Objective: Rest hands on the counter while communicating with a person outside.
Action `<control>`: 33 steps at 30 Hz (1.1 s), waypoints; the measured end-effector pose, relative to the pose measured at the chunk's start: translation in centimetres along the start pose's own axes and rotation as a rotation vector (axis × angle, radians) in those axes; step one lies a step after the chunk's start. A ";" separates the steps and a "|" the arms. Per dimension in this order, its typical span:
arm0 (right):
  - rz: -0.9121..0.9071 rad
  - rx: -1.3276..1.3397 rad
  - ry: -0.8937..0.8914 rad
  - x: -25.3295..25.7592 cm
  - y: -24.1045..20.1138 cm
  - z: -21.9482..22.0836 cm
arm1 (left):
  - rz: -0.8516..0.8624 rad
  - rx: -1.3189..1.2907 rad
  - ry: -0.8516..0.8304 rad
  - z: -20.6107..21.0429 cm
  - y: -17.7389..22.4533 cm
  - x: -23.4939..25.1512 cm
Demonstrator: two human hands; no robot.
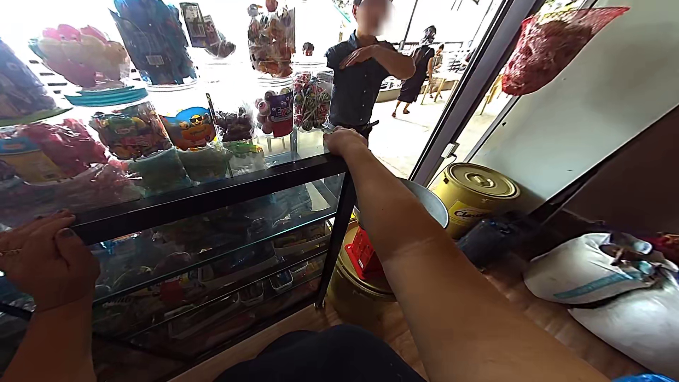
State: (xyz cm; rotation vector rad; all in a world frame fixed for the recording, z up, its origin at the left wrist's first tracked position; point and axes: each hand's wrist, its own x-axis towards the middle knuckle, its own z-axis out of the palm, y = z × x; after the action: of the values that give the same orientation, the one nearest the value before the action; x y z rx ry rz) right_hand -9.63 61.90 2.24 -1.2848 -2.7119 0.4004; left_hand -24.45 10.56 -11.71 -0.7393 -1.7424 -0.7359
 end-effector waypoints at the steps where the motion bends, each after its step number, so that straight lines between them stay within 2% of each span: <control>1: 0.003 0.006 0.004 0.0 0.0 0.1 | -0.001 -0.003 -0.006 0.0 -0.1 0.0; 15: -0.039 0.063 -0.005 0.5 0.7 -0.1 | -0.031 0.000 -0.025 -0.4 0.7 0.3; 24: -0.053 0.100 0.002 1.0 0.8 0.1 | -0.038 0.022 0.035 -0.2 1.4 0.7; 29: -0.061 0.000 0.034 0.2 0.3 0.2 | -0.040 0.025 0.033 -0.3 1.5 0.9; 33: -0.075 0.049 0.033 0.0 0.7 0.1 | -0.034 0.029 0.018 -0.4 1.4 0.7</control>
State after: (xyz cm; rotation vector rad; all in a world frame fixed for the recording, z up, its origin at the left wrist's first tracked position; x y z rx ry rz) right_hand -9.13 62.26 1.92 -1.1629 -2.6954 0.4308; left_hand -23.30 11.26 -10.72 -0.6830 -1.7497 -0.7363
